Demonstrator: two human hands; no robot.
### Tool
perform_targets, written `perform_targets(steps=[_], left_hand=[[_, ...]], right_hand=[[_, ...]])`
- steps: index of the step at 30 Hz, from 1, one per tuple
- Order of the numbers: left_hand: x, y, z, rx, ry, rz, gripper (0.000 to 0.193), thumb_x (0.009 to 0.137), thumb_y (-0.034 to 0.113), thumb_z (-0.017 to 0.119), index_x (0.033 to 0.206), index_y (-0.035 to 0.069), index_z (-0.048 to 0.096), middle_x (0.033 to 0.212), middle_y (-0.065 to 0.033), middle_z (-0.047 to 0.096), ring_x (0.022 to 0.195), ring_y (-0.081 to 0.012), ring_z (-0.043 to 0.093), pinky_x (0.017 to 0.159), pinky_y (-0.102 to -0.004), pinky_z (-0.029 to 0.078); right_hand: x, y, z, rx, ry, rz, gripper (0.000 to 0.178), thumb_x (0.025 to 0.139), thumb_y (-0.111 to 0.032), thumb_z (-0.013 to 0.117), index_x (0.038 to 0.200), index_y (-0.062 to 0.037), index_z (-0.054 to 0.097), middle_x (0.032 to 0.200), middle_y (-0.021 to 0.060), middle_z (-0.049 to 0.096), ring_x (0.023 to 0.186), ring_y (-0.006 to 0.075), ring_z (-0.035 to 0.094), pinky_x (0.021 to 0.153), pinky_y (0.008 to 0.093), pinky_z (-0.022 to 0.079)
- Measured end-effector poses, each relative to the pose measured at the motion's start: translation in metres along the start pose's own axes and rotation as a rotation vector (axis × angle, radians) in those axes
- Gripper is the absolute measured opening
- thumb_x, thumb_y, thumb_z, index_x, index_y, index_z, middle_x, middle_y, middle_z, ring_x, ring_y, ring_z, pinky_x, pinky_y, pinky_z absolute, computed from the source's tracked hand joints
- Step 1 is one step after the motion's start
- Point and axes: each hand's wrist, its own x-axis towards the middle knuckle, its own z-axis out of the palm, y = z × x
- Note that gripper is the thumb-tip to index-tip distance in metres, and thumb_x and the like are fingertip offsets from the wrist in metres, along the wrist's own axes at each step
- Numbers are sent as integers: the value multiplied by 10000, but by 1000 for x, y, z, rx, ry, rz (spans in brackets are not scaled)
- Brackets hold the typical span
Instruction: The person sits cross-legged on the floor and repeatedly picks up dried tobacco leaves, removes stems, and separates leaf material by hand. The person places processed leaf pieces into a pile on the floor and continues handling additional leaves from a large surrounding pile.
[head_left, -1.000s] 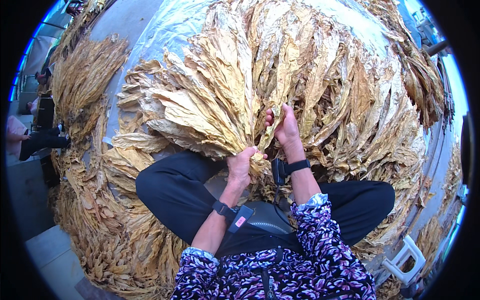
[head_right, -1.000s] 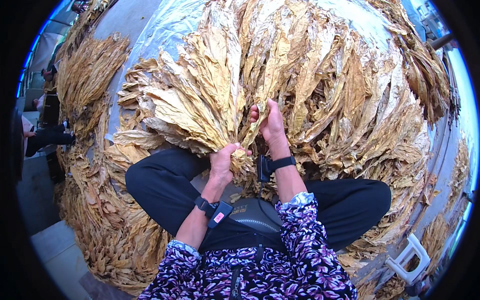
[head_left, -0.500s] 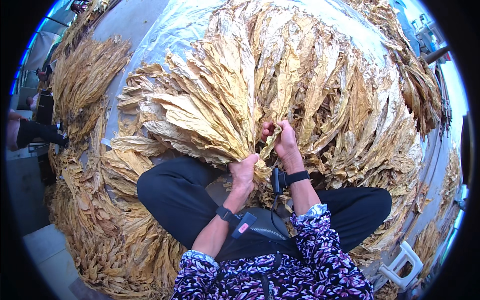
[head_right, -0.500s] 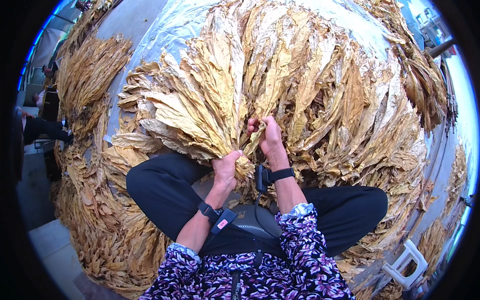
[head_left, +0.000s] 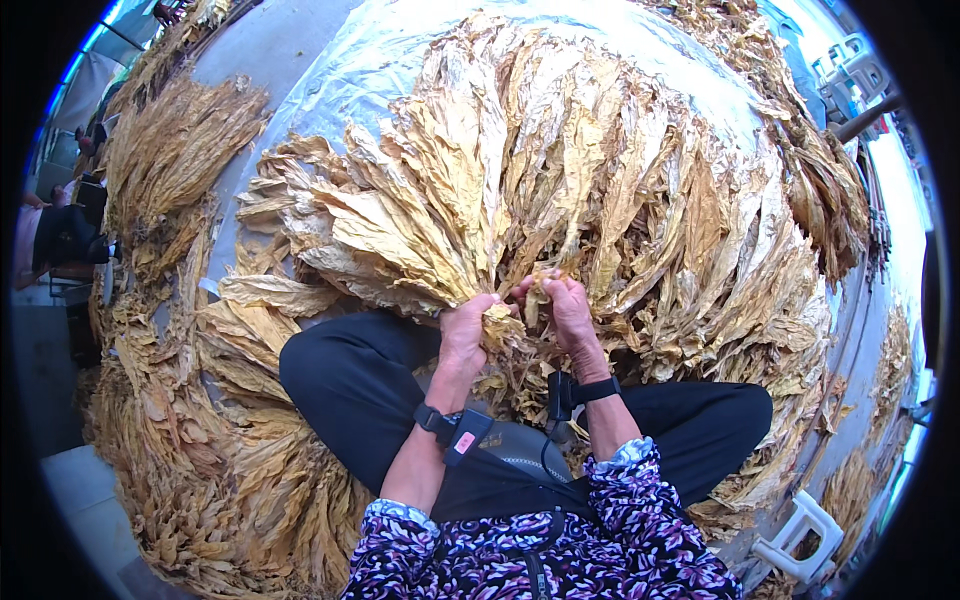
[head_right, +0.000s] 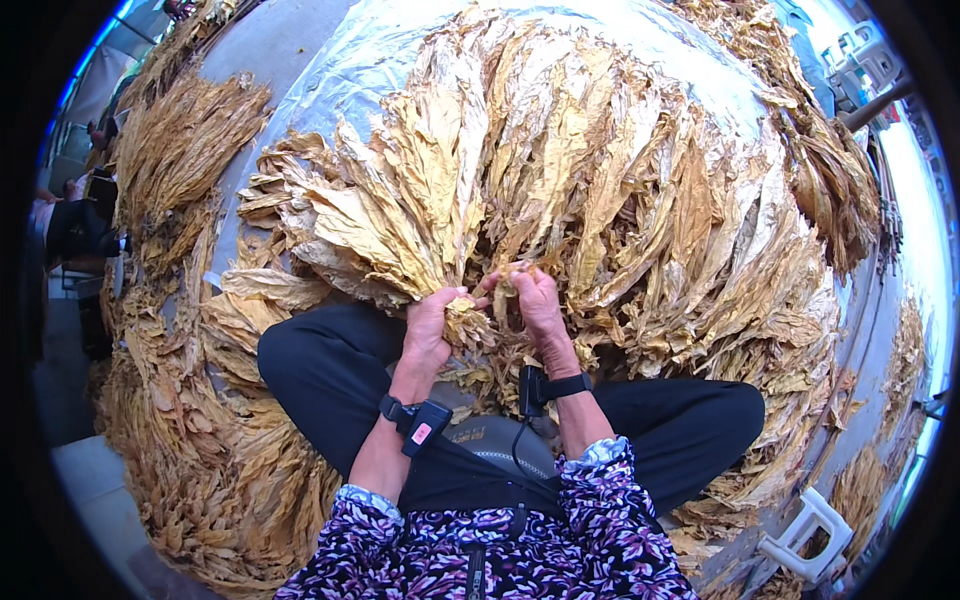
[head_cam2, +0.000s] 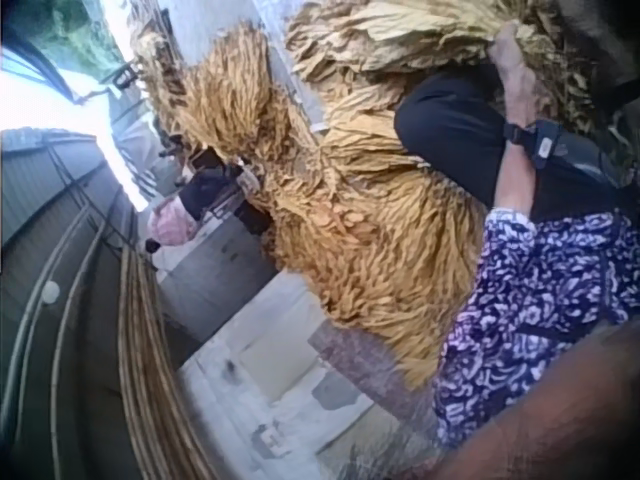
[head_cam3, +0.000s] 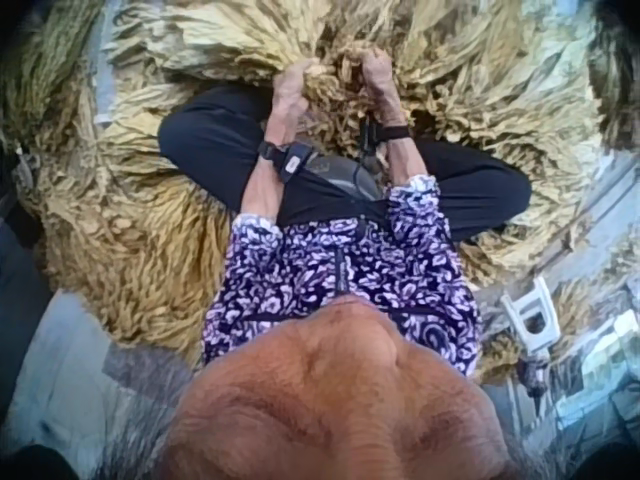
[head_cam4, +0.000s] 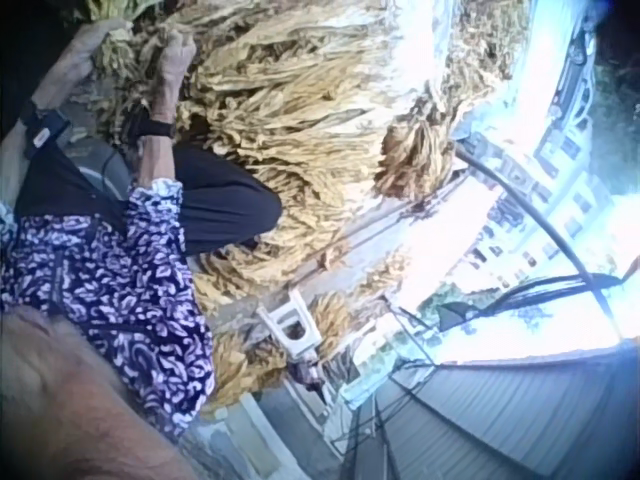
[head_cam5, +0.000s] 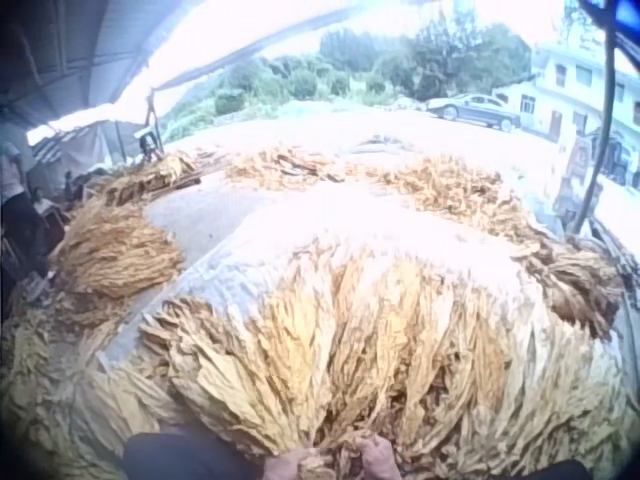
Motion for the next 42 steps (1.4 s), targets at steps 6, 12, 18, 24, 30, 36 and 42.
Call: perform_targets(steps=[6, 12, 18, 24, 30, 36, 42], left_hand=[[4, 24, -9, -91, -213, -175, 190, 852, 125, 522, 903, -50, 576, 797, -128, 637, 742, -243, 656, 656, -354, 554], [10, 20, -6, -259, -354, -249, 278, 874, 162, 491, 986, -75, 584, 842, -156, 650, 725, -232, 655, 662, -352, 560], [10, 24, -6, -93, -207, -137, 218, 839, 139, 509, 882, -56, 595, 768, -129, 638, 670, -207, 634, 627, -322, 538], [1, 31, -4, -116, -173, -92, 150, 817, 94, 564, 839, -51, 597, 741, -130, 636, 619, -202, 633, 594, -324, 540], [-20, 24, -6, -72, -63, -155, 170, 766, 0, 576, 917, -78, 586, 735, -135, 636, 598, -217, 640, 546, -321, 548], [-8, 3, -16, 25, -2, -11, 189, 757, -47, 577, 942, -79, 559, 748, -151, 628, 591, -242, 632, 525, -343, 542], [-3, -5, -29, 128, 41, -28, 201, 735, -24, 617, 916, -88, 556, 725, -161, 623, 557, -240, 625, 500, -344, 544]], right_hand=[[-15, -5, -7, -1057, -47, -547, 186, 748, -109, 498, 906, -14, 516, 775, 156, 496, 717, 316, 552, 637, 384, 457], [-17, -9, 12, -1056, -300, -659, 201, 748, -78, 533, 944, -34, 516, 843, 157, 499, 796, 351, 541, 682, 409, 447], [-30, 43, -12, -1074, -268, -248, 199, 804, -166, 501, 898, 4, 547, 821, 219, 578, 790, 392, 570, 690, 447, 452], [-45, 40, -74, -1610, -250, -22, 303, 849, -292, 556, 832, 9, 588, 921, 225, 586, 869, 340, 576, 766, 442, 472], [-2, -70, 41, -919, -121, -434, 396, 885, -190, 580, 1214, 2, 471, 807, 53, 568, 658, 126, 528, 571, 269, 460], [33, -49, 71, -1386, -169, -692, 589, 823, -310, 653, 1270, -19, 404, 723, 147, 583, 642, 299, 606, 537, 372, 472], [50, -42, 56, -1300, -324, -746, 512, 840, -271, 628, 1251, -32, 437, 678, 186, 598, 644, 351, 611, 548, 421, 467]])
